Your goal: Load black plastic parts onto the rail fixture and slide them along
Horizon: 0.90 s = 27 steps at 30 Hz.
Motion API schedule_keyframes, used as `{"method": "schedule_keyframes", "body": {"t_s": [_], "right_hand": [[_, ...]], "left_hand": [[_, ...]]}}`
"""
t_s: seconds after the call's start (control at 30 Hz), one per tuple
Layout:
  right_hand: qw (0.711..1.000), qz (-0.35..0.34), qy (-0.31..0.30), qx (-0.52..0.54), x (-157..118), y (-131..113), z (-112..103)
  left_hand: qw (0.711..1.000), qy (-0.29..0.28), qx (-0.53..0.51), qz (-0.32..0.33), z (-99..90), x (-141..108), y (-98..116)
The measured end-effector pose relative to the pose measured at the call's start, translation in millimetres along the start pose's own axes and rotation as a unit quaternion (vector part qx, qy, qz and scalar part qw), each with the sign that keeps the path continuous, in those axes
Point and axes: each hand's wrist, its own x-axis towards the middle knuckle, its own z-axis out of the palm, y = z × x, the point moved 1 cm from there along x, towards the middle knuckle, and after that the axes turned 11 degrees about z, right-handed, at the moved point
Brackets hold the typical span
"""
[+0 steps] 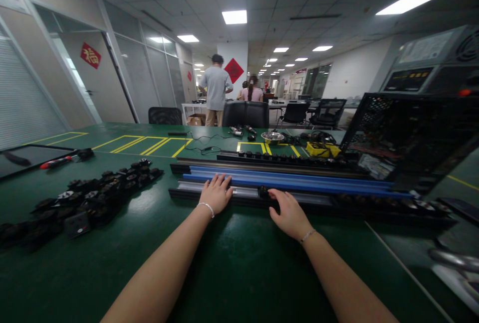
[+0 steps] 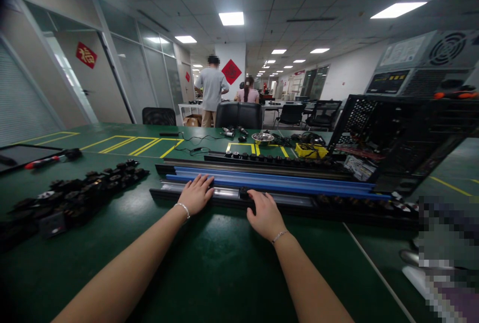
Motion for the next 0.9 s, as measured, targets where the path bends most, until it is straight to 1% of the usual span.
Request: {"method": "schedule_keyframes", "body": {"t_s": [0.23,0.37,0.43,0.57,0.7,0.77,0.9], "right_hand": [[1.000,-0.006,0.000,-0.024,-0.3,1.2,3.6],[0.999,-0.010,-0.012,-0.033,-1.4,-0.6,3.5],[0.999,-0.012,-0.018,-0.040,-1.8,-2.1,3.1],[0.998,-0.023,-0.035,-0.053,-2.5,-6.1,3.2],[0.996,-0.035,-0.059,-0.061,-2.7,-9.0,5.3],[0.995,-0.037,-0.065,-0.068,-2.7,-9.3,6.6],[0.994,-0.044,-0.066,-0.082,-2.5,-8.2,8.5]], "left_hand": [[1.000,0.014,0.010,-0.001,-1.3,-2.1,2.3],[1.000,0.014,0.010,0.003,-3.0,-3.3,3.5],[1.000,-0.002,-0.001,-0.002,-3.7,-2.9,2.7],[0.998,-0.055,-0.031,-0.003,-4.9,-1.3,-0.2],[0.997,-0.065,-0.042,0.008,-6.5,-3.7,1.4],[0.997,-0.064,-0.044,0.027,-7.6,-7.4,6.9],[0.991,-0.050,-0.038,0.119,-11.5,-16.5,29.3]]}}
